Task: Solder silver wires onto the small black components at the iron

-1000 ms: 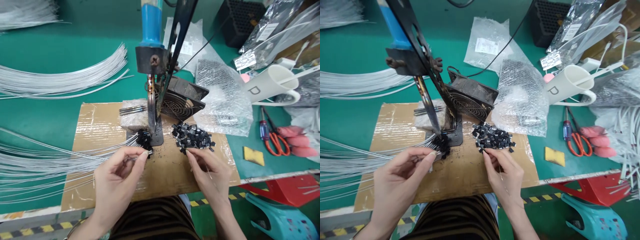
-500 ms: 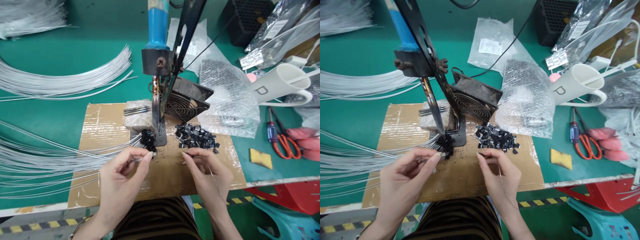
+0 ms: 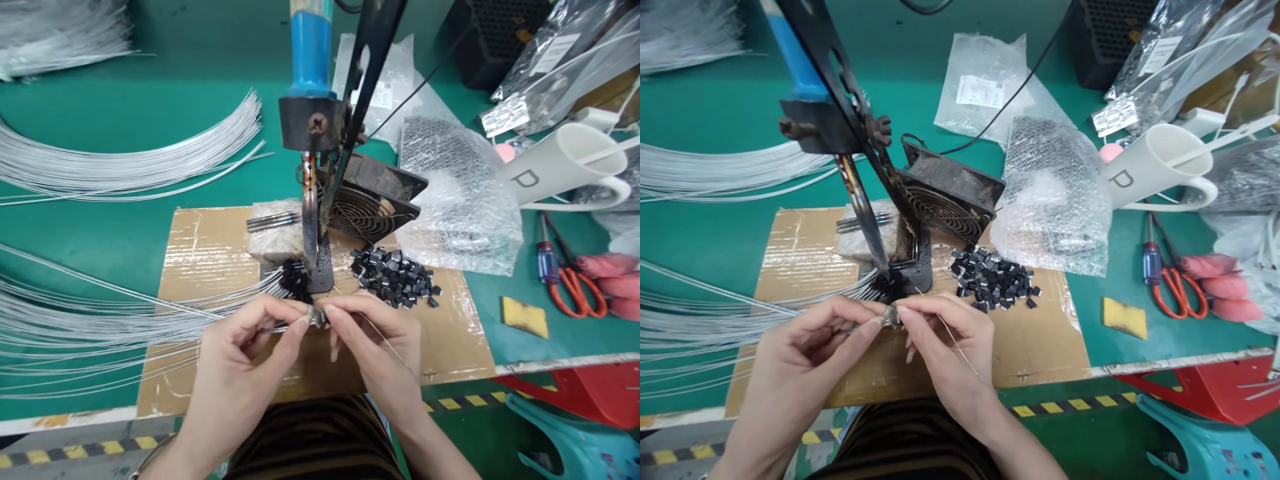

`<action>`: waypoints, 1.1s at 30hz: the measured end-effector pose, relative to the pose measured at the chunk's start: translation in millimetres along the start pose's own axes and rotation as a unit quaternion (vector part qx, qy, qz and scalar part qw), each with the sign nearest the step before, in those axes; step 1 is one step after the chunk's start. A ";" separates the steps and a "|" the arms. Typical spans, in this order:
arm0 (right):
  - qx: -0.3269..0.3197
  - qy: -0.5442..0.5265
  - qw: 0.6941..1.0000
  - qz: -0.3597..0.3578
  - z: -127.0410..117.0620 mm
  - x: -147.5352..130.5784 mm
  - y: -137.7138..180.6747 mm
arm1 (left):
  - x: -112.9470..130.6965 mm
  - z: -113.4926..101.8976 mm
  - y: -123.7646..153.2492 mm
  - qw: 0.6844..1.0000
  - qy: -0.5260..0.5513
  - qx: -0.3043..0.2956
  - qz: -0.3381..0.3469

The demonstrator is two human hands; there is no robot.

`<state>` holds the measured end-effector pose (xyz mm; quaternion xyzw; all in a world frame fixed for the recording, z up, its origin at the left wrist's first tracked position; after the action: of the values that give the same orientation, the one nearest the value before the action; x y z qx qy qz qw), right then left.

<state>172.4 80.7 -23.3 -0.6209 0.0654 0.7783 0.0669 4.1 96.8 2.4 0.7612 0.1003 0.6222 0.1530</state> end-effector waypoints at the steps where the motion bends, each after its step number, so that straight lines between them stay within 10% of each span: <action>1: -0.003 -0.001 1.000 0.001 1.9 0.8 0.0 | 0.5 0.4 0.0 1.000 0.000 -0.004 -0.001; 33: -0.045 0.171 0.980 -0.092 -4.2 -12.6 9.5 | 9.0 2.2 -11.8 0.999 -0.004 0.042 0.022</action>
<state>177.4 70.3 -11.7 -0.7505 -0.0169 0.6534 0.0979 8.6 110.7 6.1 0.7713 0.1088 0.6178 0.1074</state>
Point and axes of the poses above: each hand's wrist, its own y-axis away from the middle knuckle, its own z-axis out of the palm, x = y × z, the point moved 8 cm from there along -y, towards the middle knuckle, and after that the axes turned 11 degrees about -z, right-handed, at the moved point
